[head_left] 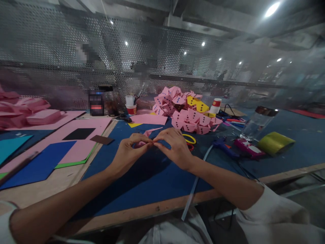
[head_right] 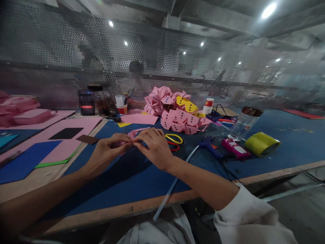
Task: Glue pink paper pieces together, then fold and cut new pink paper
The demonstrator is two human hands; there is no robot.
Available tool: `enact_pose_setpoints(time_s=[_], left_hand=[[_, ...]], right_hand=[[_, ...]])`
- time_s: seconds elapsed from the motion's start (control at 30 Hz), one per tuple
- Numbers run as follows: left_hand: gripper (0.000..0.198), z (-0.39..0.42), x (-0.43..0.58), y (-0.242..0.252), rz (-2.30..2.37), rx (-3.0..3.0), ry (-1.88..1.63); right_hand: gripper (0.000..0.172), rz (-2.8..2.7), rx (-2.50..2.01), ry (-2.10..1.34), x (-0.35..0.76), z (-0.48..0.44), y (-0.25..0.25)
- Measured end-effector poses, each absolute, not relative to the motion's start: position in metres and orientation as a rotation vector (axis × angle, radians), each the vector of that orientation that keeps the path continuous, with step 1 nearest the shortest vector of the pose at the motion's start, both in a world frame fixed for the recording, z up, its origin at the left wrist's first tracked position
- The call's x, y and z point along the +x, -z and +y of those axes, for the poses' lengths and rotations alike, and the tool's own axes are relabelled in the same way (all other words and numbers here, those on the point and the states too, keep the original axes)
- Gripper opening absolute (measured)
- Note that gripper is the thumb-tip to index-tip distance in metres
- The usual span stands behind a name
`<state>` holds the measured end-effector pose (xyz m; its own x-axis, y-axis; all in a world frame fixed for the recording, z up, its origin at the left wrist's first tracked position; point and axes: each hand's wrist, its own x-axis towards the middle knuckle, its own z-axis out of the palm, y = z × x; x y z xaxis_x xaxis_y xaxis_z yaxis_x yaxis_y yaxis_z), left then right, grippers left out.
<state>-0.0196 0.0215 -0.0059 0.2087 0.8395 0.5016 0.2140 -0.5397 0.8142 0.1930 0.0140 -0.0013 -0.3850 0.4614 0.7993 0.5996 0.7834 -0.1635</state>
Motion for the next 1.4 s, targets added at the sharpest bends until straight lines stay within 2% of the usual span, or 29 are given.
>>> enact_pose_setpoints(time_s=[0.3, 0.7, 1.4], left_hand=[[0.010, 0.0215, -0.0189, 0.0051, 0.959, 1.923, -1.385], [0.017, 0.0207, -0.0194, 0.0042, 0.983, 1.885, -1.344], [0.007, 0.0205, -0.0198, 0.0097, 1.039, 2.073, -1.438]], right_hand=[[0.006, -2.044, -0.812, 0.216, 0.1929, 0.0146, 0.0028], [0.010, -2.049, -0.828, 0.181, 0.1937, 0.0154, 0.0037], [0.010, -2.045, -0.809, 0.251, 0.1927, 0.0170, 0.0048]])
